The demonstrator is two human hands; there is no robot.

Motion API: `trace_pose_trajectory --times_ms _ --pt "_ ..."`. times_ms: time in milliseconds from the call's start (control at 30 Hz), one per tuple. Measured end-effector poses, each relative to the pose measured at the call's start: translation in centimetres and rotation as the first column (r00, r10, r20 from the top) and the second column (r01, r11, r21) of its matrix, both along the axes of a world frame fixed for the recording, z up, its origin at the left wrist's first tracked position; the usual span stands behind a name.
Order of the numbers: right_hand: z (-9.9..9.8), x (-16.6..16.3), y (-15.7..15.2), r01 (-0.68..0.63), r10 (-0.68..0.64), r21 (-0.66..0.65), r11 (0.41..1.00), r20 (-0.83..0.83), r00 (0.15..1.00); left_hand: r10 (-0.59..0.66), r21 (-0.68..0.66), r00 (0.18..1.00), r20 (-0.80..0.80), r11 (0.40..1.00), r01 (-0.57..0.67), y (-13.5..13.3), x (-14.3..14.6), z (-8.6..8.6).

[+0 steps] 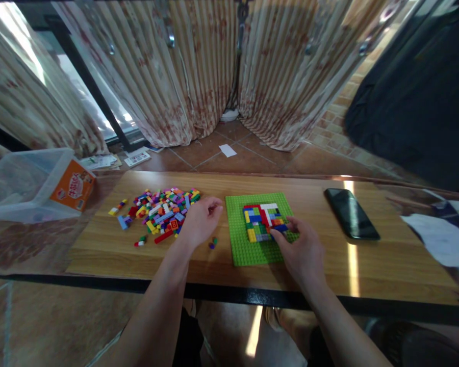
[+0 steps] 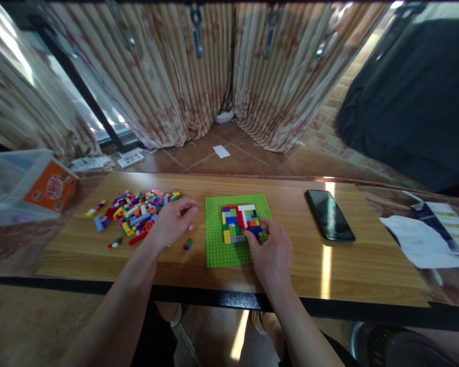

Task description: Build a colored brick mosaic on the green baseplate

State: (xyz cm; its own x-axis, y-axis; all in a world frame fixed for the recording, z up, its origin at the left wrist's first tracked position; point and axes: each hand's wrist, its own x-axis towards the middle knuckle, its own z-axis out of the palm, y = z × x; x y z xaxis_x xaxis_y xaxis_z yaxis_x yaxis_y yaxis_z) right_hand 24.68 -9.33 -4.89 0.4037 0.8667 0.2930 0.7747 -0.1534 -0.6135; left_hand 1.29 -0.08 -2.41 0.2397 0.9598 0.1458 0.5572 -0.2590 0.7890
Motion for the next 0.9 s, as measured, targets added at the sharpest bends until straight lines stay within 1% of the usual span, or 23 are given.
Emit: trace_pose_trajectory --times_ms 100,267,433,667,900 --pt "-0.4 0.0 0.3 0.008 -0.008 -0.001 1.0 0.016 1.0 -0.008 0.013 1.0 -0.018 1.0 0.008 0.0 0.0 0.1" --pt "-0.8 0.0 0.6 0.021 -0.02 -0.006 1.0 0.034 0.999 0.015 -0.02 0.999 -0.049 1.0 -0.016 0.1 -0.1 0.2" --pt "-0.8 0.0 0.7 0.026 -0.026 -0.006 1.0 0.03 0.999 0.012 0.009 0.996 -0.086 1.0 -0.011 0.0 -0.2 0.1" --pt "-0.5 0.5 0.7 0.003 -0.004 -0.058 0.998 -0.012 1.0 0.011 0.005 0.993 -0.119 1.0 -0.011 0.1 -0.3 -0.1" --pt "-0.2 1.1 0.7 -0.018 0.012 -0.075 0.997 -0.084 0.996 0.005 0.017 0.993 -0.116 1.0 -0.003 -0.1 -0.2 0.0"
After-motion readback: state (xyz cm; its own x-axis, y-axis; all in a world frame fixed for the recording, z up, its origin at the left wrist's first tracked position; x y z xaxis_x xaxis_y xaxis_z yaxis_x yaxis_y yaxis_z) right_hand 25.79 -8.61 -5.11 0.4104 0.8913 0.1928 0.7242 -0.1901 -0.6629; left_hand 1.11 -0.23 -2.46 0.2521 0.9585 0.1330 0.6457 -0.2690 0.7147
